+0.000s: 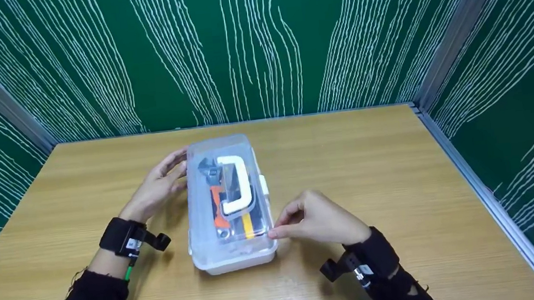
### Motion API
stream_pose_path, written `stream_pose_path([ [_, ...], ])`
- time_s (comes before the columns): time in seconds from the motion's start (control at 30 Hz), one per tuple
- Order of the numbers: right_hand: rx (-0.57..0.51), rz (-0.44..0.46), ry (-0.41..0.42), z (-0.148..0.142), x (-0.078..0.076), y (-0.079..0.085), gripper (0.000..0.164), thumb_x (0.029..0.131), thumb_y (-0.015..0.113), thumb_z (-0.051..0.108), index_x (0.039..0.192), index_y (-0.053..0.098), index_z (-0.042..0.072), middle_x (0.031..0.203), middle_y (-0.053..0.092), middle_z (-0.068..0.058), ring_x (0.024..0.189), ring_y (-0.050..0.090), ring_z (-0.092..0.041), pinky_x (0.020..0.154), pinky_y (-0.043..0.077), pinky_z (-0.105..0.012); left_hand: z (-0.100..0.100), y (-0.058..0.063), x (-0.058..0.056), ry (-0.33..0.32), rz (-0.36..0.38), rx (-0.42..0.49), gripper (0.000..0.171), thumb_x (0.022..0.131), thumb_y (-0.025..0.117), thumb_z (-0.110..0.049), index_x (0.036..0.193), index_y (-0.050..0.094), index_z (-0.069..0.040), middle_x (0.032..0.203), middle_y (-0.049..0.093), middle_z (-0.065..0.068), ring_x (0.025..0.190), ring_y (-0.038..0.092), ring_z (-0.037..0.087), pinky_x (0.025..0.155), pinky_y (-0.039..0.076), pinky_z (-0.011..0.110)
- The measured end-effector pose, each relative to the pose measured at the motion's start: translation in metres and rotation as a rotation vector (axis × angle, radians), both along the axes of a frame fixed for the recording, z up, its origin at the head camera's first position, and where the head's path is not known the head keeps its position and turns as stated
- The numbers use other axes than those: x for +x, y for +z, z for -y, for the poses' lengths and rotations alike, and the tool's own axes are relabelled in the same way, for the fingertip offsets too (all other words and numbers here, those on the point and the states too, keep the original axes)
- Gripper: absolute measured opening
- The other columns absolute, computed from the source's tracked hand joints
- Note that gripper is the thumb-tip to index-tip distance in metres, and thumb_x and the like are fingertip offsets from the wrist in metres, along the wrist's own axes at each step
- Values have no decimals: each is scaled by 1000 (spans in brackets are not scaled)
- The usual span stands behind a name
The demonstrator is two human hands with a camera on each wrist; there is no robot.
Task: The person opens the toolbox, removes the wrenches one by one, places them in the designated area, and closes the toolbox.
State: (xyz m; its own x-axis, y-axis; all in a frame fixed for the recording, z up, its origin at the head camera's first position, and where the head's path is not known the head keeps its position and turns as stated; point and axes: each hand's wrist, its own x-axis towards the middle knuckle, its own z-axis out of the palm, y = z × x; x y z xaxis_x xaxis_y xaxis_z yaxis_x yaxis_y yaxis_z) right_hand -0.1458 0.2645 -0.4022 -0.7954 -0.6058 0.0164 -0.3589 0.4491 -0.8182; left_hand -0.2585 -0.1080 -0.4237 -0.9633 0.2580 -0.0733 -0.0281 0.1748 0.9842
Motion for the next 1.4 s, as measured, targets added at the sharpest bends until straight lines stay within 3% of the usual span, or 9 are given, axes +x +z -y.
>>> stream_pose_path([
  [0.3,54,-27,6,8,7,4,12,96,82,32,96,84,21,93,83,9,86,76,-7,83,64,-24,-11,2,-4,-30,-7,1,51,113,54,-34,164,44,-31,166,45,3,141,59,27,114,56,42],
  [0.77,103,-32,-9,8,5,3,19,94,83,37,99,83,19,95,82,9,87,74,-6,84,64,-24,-10,-1,-5,-25,-3,10,49,112,55,-37,160,47,-36,164,47,0,140,60,25,115,55,43],
  [1.0,93,-42,3,6,7,5,20,96,82,35,100,83,16,95,82,5,88,73,-4,83,63,-22,-9,-3,-3,-42,-73,14,50,113,55,-31,163,46,-27,163,48,6,127,69,30,106,61,41],
  [1.13,102,-29,8,4,6,5,20,96,82,35,100,83,16,95,82,6,88,73,-4,83,63,-23,-7,-3,-2,-44,-69,-1,49,113,56,-32,161,48,-29,161,50,5,123,70,30,103,62,41],
  [1.4,62,1,26,-5,-4,-1,13,102,75,26,108,82,17,100,83,4,91,76,-11,85,63,-24,-6,4,6,-33,-52,-69,51,112,55,-41,162,45,-35,166,46,4,134,64,28,111,59,42],
])
